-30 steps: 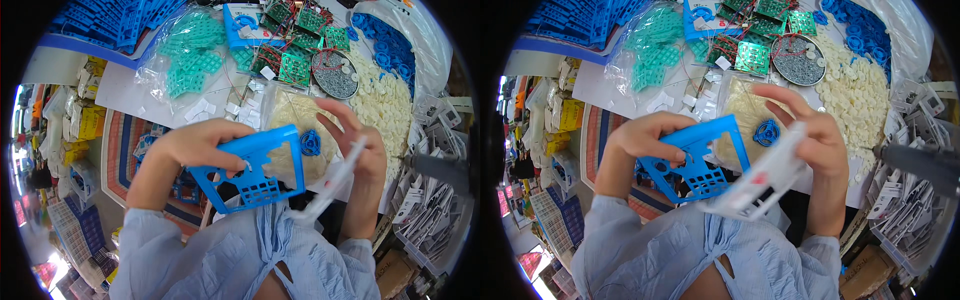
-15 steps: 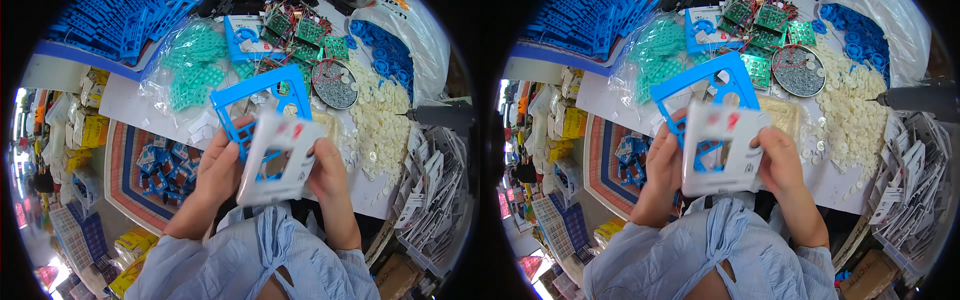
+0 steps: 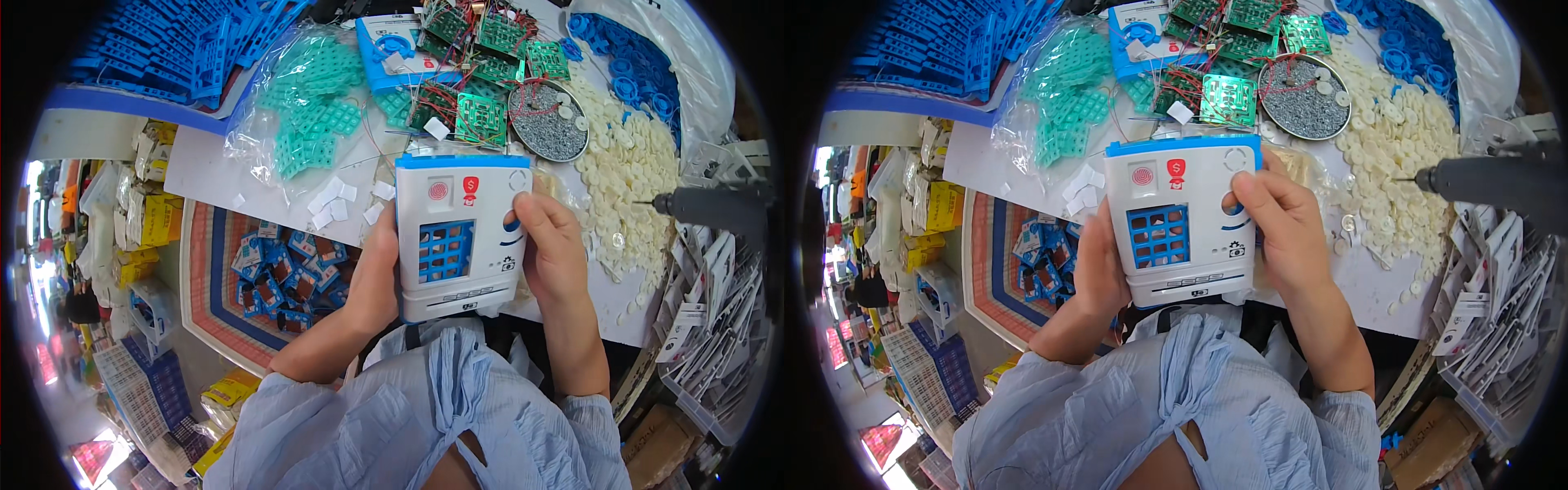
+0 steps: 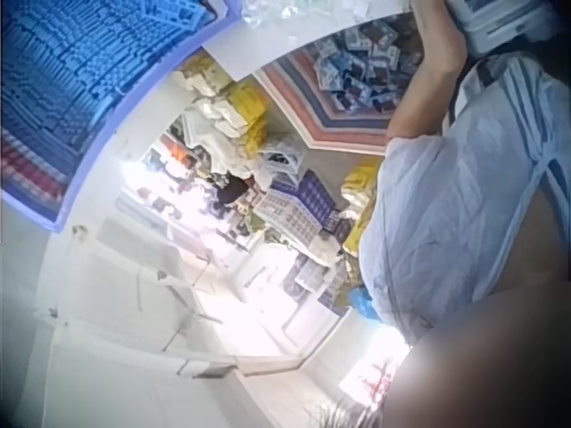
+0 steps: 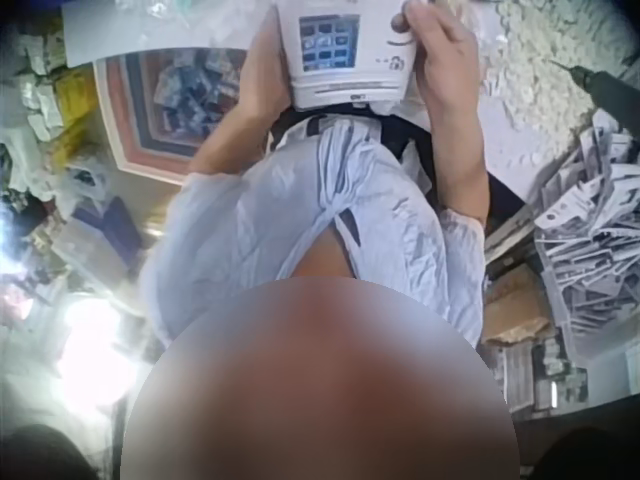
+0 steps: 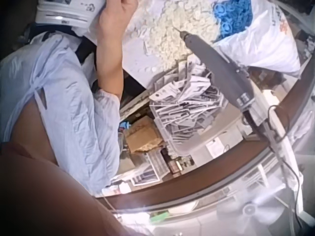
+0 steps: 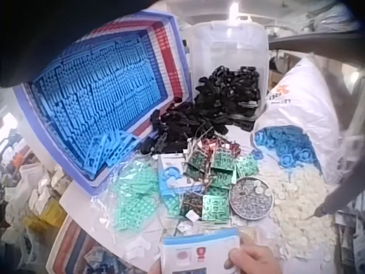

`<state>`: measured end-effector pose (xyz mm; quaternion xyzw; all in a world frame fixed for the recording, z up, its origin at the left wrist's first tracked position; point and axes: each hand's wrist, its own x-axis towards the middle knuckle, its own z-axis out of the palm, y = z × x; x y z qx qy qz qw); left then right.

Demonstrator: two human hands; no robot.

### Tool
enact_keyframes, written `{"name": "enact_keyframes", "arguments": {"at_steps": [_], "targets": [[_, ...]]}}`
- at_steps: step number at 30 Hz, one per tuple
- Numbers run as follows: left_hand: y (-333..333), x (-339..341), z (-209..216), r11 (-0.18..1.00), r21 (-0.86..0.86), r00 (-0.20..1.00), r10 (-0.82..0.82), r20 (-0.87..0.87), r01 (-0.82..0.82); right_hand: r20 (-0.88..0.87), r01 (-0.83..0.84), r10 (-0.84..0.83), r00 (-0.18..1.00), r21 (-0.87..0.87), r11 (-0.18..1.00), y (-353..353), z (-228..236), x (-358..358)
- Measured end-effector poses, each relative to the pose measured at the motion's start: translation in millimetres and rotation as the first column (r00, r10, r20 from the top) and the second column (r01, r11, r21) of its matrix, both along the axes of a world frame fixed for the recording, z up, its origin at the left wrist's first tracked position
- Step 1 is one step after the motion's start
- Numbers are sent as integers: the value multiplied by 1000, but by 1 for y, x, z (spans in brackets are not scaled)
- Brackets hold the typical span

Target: Assembling electronic components into a blue plastic casing and securing them with an electric screwdriver.

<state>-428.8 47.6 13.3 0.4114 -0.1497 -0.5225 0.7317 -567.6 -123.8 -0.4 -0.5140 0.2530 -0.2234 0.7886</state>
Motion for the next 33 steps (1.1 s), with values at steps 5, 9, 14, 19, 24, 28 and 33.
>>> {"name": "enact_keyframes", "arguments": {"at_steps": [5, 9, 14, 19, 24, 28, 33], "targets": [[4, -2, 0, 990, 124, 978, 35, 203, -62, 92, 31, -19, 996, -135, 990, 11, 7, -2], [7, 10, -2, 975, 111, 982, 189, 17, -190, 262, 73, -66, 963, -19, 997, 16, 9, -14], [5, 18, -4, 977, 174, 992, 121, 41, -127, 191, -198, 152, 970, 254, 947, 17, 10, -26], [11, 19, -13, 987, 139, 994, 92, -60, -83, 206, -174, 144, 968, 135, 975, 29, 8, -22], [9, 14, -11, 987, 132, 993, 104, -52, -96, 231, -130, 110, 967, 75, 989, 34, 6, -22], [6, 8, -11, 983, 129, 990, 136, -43, -129, 233, -130, 118, 965, 38, 991, 36, 4, -22], [7, 8, -12, 981, 134, 989, 146, -5, -144, 225, -101, 115, 967, -70, 992, 40, 2, -21]]}}
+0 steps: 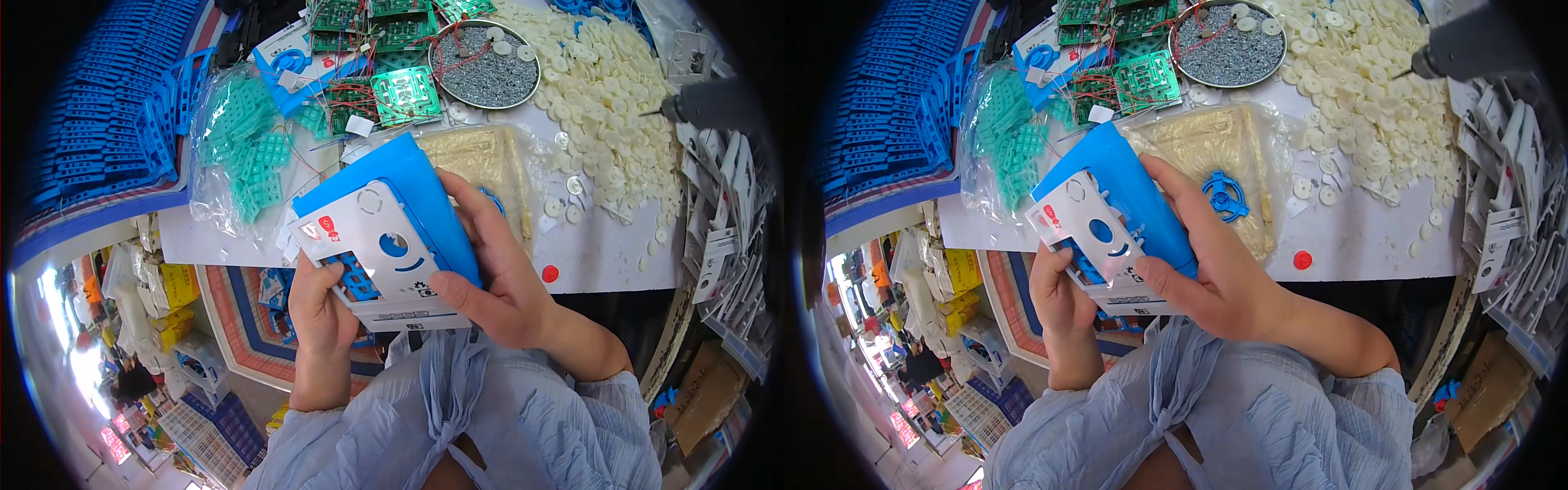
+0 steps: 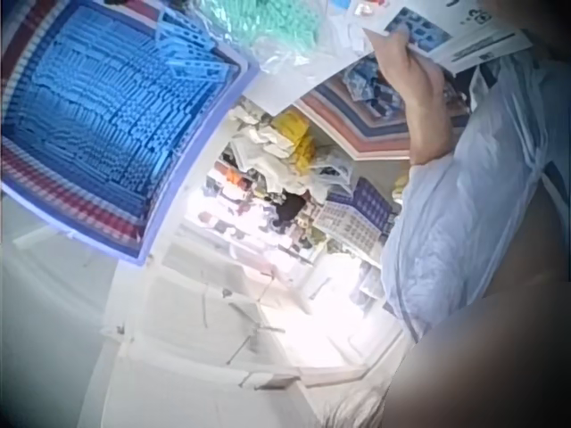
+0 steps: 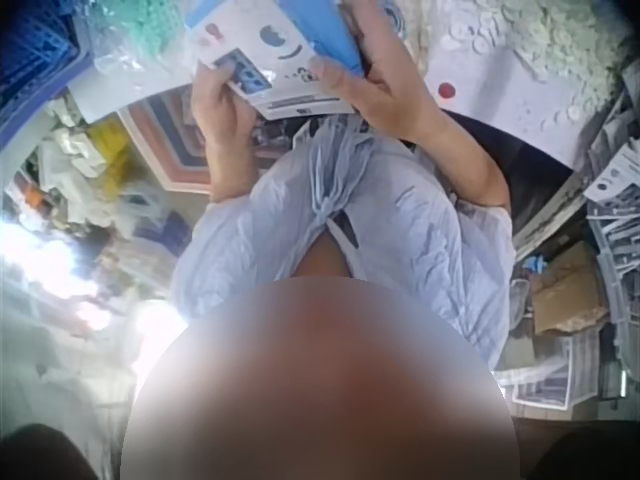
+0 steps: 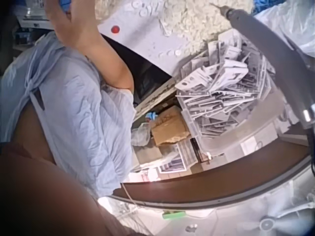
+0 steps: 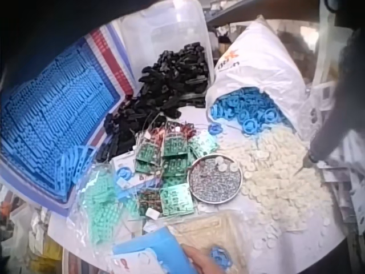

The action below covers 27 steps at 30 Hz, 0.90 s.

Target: Assembling electronic components into a blue plastic casing and securing them with an electric screwdriver.

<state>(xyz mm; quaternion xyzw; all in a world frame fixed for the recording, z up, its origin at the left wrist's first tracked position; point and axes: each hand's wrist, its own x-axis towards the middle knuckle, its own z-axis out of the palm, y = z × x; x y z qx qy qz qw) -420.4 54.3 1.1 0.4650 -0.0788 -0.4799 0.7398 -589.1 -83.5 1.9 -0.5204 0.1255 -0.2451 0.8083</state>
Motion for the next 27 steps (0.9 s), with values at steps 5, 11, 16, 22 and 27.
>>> {"name": "enact_keyframes", "arguments": {"at_steps": [5, 11, 16, 22, 27], "targets": [[7, 1, -7, 997, 75, 997, 24, 77, -30, -37, -34, 28, 999, -154, 988, 1, -3, -3], [6, -2, -3, 995, 96, 997, 33, 76, -40, -33, -7, 3, 999, -108, 994, 5, -1, -2], [13, -9, 6, 990, 139, 971, -20, 239, -14, -10, -40, 42, 999, 116, 992, 5, 2, -4], [28, -30, 23, 949, 271, 882, 13, 470, -158, 28, -82, 77, 997, 241, 967, 9, -1, -3], [20, -41, 39, 944, 254, 874, 64, 482, -209, 3, -19, 19, 1000, 54, 998, 21, -9, -1]]}}
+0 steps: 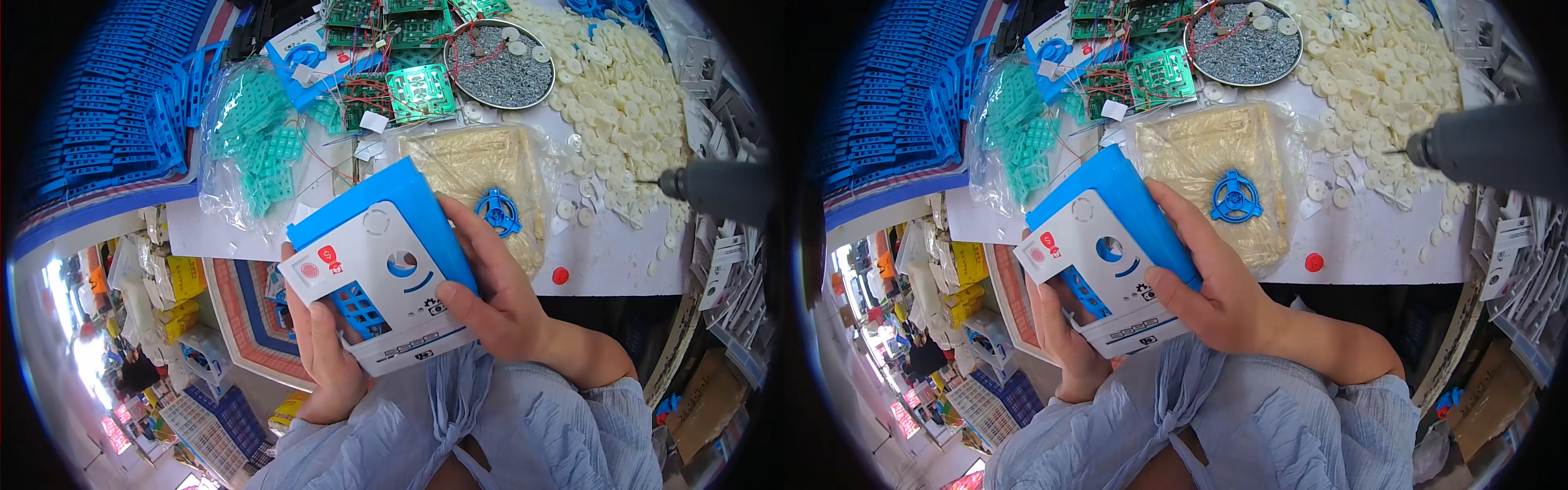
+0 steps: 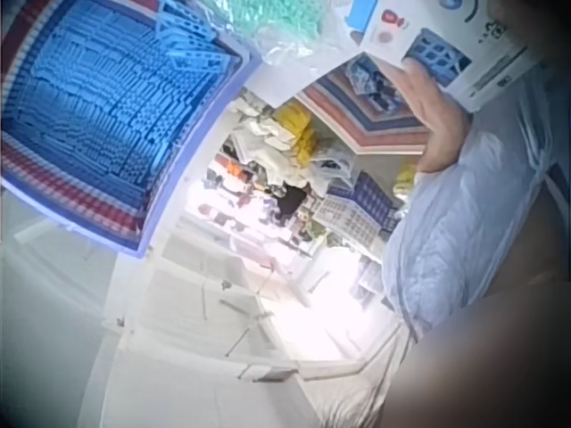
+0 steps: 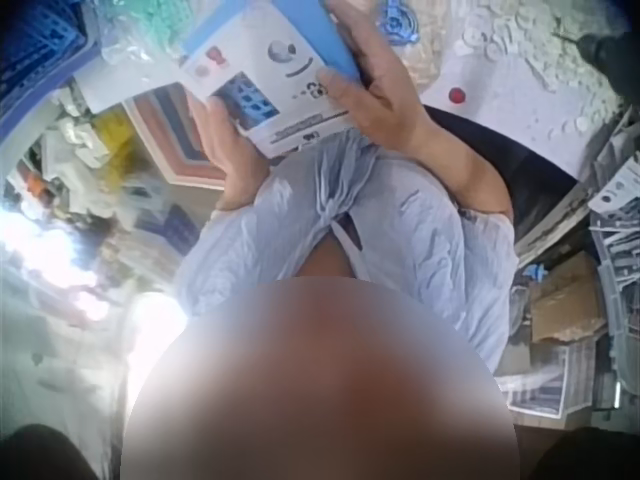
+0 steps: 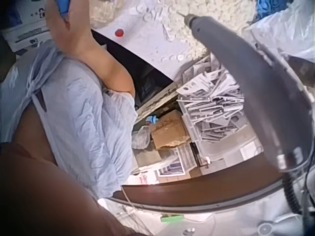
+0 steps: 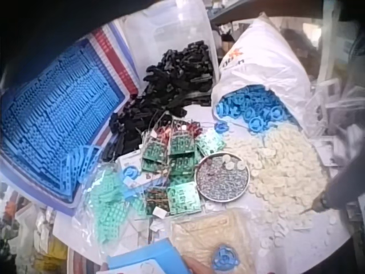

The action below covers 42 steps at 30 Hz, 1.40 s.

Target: Assembling electronic components into a blue plastic casing and securing them with an electric screwdriver.

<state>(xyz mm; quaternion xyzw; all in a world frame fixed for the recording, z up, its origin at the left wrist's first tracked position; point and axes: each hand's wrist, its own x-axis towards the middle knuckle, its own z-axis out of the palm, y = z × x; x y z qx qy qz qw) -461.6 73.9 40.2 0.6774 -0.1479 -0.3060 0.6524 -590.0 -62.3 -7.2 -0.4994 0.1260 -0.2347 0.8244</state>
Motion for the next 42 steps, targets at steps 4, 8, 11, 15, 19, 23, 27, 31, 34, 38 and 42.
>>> {"name": "enact_keyframes", "arguments": {"at_steps": [4, 8, 11, 15, 19, 23, 27, 31, 34, 38, 42], "targets": [[2, 7, -18, 996, -74, 998, 49, -30, -51, 72, -26, 15, 997, 147, 989, 2, 5, 0], [9, 24, -35, 991, -136, 998, 27, 59, -19, 34, -53, 47, 998, 236, 970, -2, 4, 3], [9, 33, -39, 991, -130, 993, 38, 107, -24, 16, -178, 181, 983, 284, 942, -12, 1, 0], [-9, 43, -31, 993, -109, 994, 64, 84, -54, -84, -257, 303, 949, 346, 902, -24, 6, -9], [-18, 45, -28, 982, -188, 996, 7, 88, 10, -75, -202, 255, 964, 418, 886, -24, 1, -7], [-23, 63, -42, 971, -193, 924, -59, 379, 141, -15, -93, 98, 995, 184, 979, -29, -7, -12], [-52, 98, -26, 872, -344, 929, -371, 2, 349, -15, 92, -116, 993, -512, 854, -82, 1, -26], [-94, 81, 6, 813, -385, 738, -569, -363, 437, 95, 133, -138, 986, -945, 298, -140, 15, -26], [-94, 76, -6, 834, -104, 833, -550, -62, 542, -28, 113, -301, 953, -890, 442, -126, 16, -31], [-79, 58, -41, 838, 218, 757, -546, 359, 501, -373, 190, -240, 896, -166, 968, -88, 0, -59], [-76, 45, -58, 810, 365, 613, -586, 530, 459, -385, -101, -494, 780, -856, 507, -70, -11, -57]]}}
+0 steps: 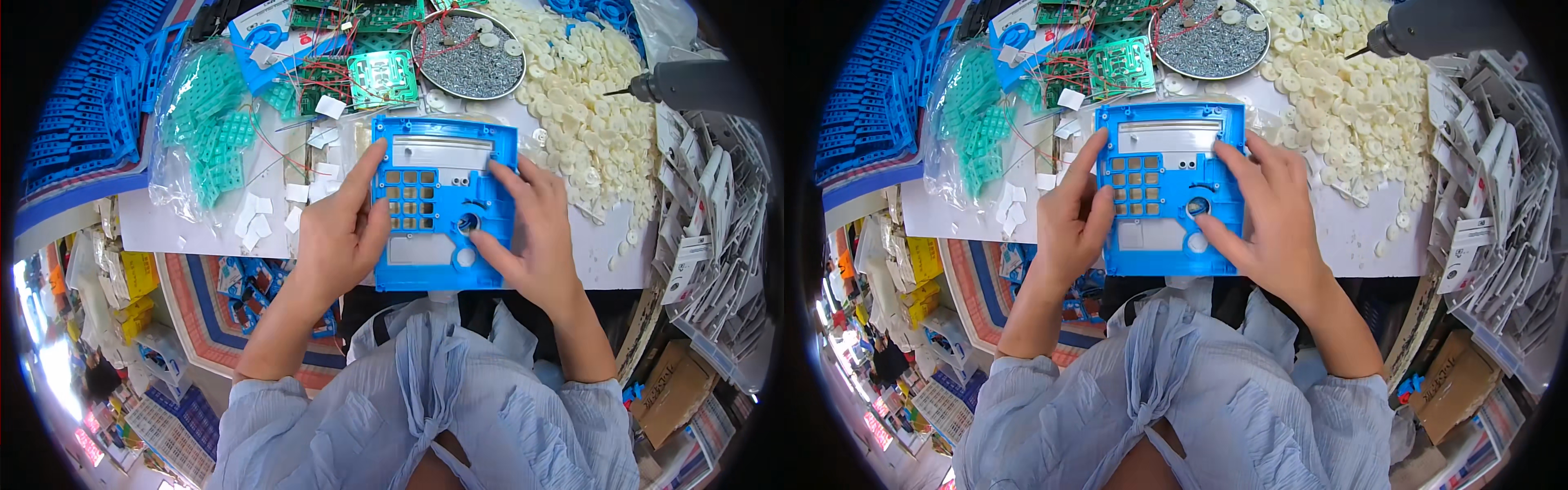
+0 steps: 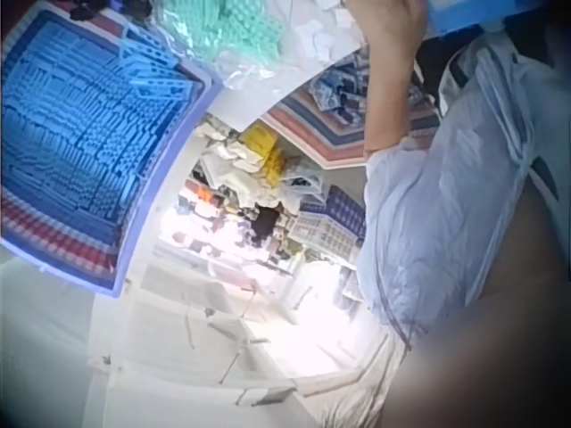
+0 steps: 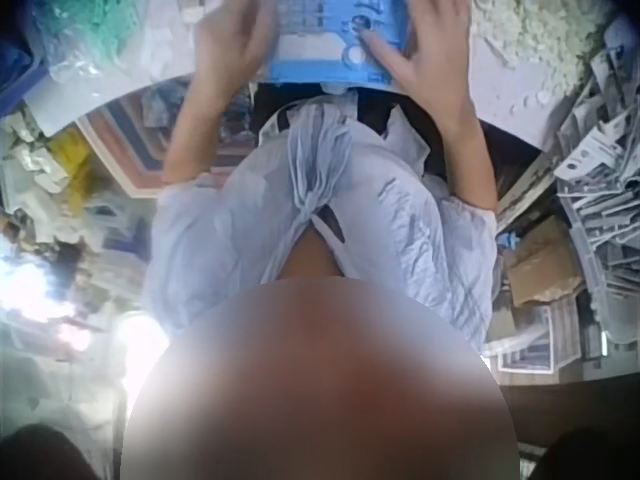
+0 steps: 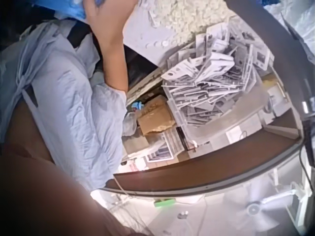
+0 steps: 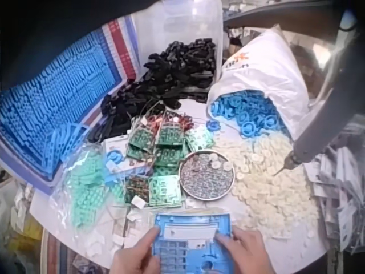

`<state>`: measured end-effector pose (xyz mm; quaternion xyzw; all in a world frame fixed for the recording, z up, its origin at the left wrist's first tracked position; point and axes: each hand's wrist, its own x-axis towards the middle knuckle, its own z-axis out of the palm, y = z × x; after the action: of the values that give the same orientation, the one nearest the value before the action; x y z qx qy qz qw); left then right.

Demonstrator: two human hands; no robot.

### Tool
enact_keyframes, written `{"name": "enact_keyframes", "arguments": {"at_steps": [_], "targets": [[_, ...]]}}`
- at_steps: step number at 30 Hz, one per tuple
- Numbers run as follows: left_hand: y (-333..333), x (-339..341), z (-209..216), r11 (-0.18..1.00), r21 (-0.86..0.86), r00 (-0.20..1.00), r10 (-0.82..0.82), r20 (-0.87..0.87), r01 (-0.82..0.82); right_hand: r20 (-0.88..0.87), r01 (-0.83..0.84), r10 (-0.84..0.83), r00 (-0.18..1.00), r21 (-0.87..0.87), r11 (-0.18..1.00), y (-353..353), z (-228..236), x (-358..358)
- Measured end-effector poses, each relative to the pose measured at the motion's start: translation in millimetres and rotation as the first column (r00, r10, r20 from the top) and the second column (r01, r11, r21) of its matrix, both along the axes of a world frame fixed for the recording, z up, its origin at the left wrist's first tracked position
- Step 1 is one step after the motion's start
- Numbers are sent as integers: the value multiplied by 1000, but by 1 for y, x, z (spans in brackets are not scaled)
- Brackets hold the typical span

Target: Assembling electronic components into a blue plastic casing and securing them with an electric screwdriver.

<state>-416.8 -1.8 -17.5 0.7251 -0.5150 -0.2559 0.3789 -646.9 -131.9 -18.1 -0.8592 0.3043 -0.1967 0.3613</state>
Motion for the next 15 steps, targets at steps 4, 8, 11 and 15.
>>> {"name": "enact_keyframes", "arguments": {"at_steps": [4, 8, 11, 15], "targets": [[-2, 3, -3, 999, 47, 993, -32, 114, 27, -151, -41, 11, 989, -198, 979, -2, -2, 6], [-5, 6, -2, 1000, 18, 995, -2, 101, 0, -155, -59, 22, 988, -243, 968, -10, -6, 15], [-10, 12, -2, 998, 54, 990, 34, 139, -42, -162, -99, 61, 985, -234, 967, -15, -6, 21], [-1, 12, -1, 987, 159, 975, -15, 220, -20, -255, -120, 37, 966, -317, 941, -5, -9, 20]]}}
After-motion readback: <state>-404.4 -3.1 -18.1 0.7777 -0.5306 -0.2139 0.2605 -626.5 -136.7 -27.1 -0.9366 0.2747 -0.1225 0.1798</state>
